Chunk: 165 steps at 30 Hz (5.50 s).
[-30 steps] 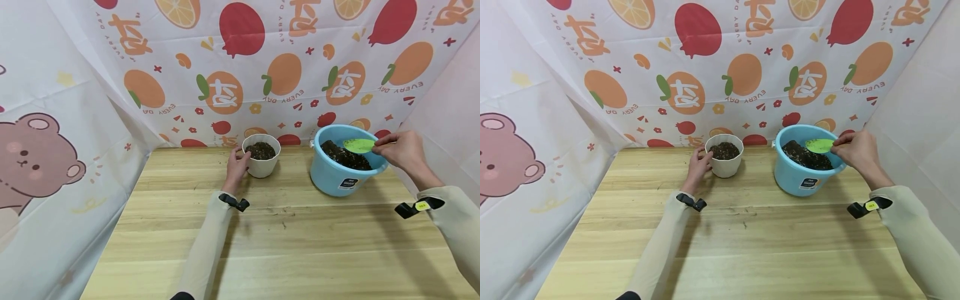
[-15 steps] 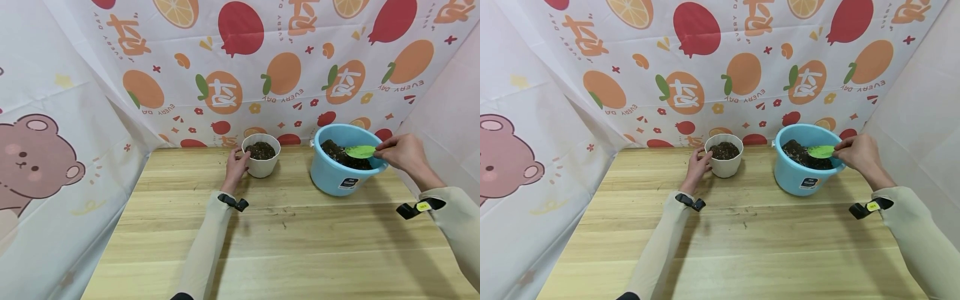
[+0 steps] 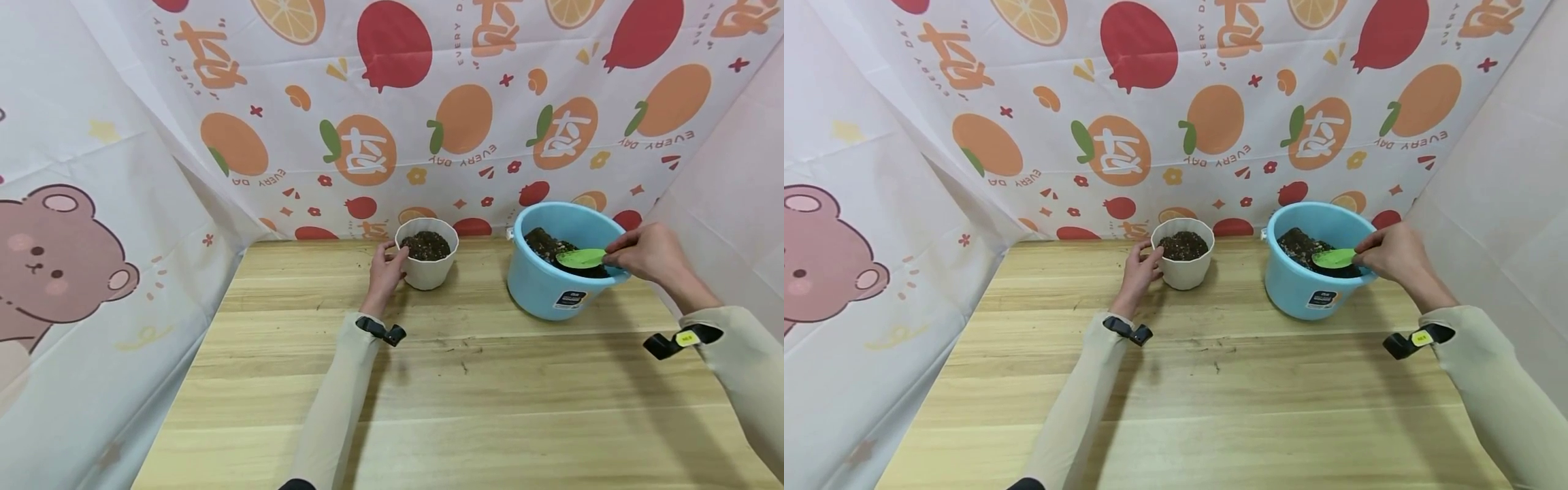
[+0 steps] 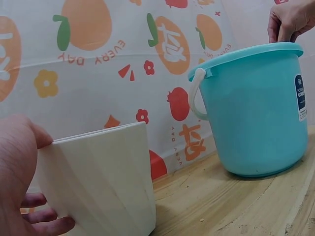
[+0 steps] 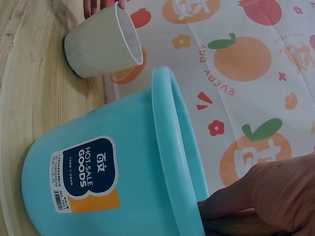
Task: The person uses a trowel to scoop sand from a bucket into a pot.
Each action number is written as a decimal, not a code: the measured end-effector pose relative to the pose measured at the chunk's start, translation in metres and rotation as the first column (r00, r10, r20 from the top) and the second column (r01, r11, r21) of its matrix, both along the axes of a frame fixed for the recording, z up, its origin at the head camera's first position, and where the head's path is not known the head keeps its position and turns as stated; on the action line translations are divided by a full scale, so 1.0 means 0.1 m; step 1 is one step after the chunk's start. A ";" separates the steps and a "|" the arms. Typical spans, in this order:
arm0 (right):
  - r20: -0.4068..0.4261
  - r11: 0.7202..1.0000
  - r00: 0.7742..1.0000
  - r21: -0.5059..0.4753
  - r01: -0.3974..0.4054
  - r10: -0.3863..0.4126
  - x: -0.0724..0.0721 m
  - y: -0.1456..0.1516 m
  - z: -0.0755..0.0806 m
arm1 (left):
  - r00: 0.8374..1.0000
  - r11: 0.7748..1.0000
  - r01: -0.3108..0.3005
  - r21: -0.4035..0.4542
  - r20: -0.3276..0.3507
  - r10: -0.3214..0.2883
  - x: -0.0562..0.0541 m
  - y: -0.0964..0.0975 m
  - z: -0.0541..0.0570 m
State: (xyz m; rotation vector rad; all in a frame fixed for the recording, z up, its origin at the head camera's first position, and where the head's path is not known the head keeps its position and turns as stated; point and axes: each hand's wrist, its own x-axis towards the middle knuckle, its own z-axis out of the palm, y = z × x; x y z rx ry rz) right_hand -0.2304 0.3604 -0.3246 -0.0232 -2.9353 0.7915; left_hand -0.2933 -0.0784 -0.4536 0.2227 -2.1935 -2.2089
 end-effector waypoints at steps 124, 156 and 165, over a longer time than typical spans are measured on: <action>-0.105 0.998 0.993 -0.040 0.049 -0.053 -0.16 -0.37 -0.29 | 1.000 0.999 -0.006 -0.039 -0.029 0.005 -0.01 0.02 -0.02; -0.117 0.995 0.989 -0.064 0.082 -0.089 -0.23 -0.46 -0.30 | 0.999 0.999 -0.026 -0.040 -0.027 0.025 0.01 0.04 -0.03; -0.099 0.993 0.989 -0.061 0.101 -0.107 -0.28 -0.50 -0.29 | 0.999 0.999 -0.023 -0.039 -0.031 0.022 0.01 0.02 -0.04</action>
